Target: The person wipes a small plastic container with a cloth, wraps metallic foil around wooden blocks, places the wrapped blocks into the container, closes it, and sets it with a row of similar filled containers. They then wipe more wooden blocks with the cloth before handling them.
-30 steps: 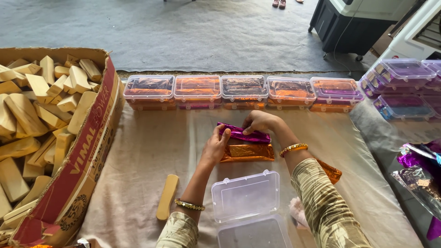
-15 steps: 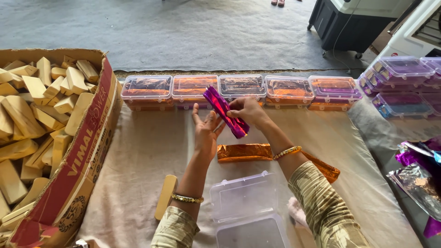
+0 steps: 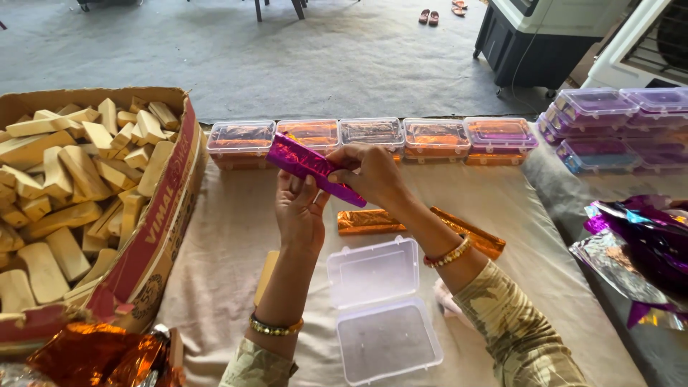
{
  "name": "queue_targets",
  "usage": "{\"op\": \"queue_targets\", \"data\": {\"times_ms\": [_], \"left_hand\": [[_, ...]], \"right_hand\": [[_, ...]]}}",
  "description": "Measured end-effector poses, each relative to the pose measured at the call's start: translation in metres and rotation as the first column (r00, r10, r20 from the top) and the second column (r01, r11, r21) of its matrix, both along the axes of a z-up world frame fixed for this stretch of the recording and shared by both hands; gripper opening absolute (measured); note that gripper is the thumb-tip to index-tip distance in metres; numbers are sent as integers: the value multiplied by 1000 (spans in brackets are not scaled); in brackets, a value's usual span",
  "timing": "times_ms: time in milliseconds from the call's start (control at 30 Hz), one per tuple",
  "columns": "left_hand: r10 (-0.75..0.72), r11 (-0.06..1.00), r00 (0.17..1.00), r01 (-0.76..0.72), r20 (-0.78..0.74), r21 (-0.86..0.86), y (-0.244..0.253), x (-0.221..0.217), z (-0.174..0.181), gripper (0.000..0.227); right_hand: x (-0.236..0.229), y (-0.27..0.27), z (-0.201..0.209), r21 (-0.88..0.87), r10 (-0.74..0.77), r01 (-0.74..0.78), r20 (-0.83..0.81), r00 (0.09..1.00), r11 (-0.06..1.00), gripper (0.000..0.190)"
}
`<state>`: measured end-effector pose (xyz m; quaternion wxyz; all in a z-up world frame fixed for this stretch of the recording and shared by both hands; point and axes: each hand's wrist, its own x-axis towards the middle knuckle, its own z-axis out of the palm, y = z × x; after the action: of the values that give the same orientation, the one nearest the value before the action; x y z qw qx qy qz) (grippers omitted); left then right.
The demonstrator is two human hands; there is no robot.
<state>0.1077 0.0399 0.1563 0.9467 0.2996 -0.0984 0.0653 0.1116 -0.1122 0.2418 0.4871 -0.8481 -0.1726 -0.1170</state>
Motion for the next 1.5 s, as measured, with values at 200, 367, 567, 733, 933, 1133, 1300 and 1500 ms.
{"op": "queue_targets", "data": {"times_ms": [200,367,567,733,933,1133,1300,1500], "left_hand": [[-14,993,991,29,131,-112,2,-69,10,50],[-141,981,963,168,228,-102,2,-117,3,55],[-164,983,942,182,294,-32,0,-159,-28,50],[-179,984,945,179,274,23,-6,-181,-27,48],[-231,972,951,237,207,-2,-17,-186,-53,53],[-211,969,959,181,191,166,8,-178,-46,69],[-26,910,990,-32,135,413,20,-140,-92,61],[344,468,938,-217,50,856,-6,-136,-119,55]], "right_hand": [[-82,0,18,-126,71,-20,412,909,992,32],[-129,-12,18,-138,77,-19,430,900,990,28],[-162,-29,10,-145,214,-171,371,904,975,28],[-183,-33,9,-66,103,-102,1,995,993,44],[-188,-51,-5,-188,118,-119,-18,993,975,39],[-186,-79,-44,-175,98,-114,-98,990,978,35],[-190,-81,-100,-271,45,-105,-219,975,957,32],[-193,-61,-131,-522,13,-172,-294,956,835,32]]}}
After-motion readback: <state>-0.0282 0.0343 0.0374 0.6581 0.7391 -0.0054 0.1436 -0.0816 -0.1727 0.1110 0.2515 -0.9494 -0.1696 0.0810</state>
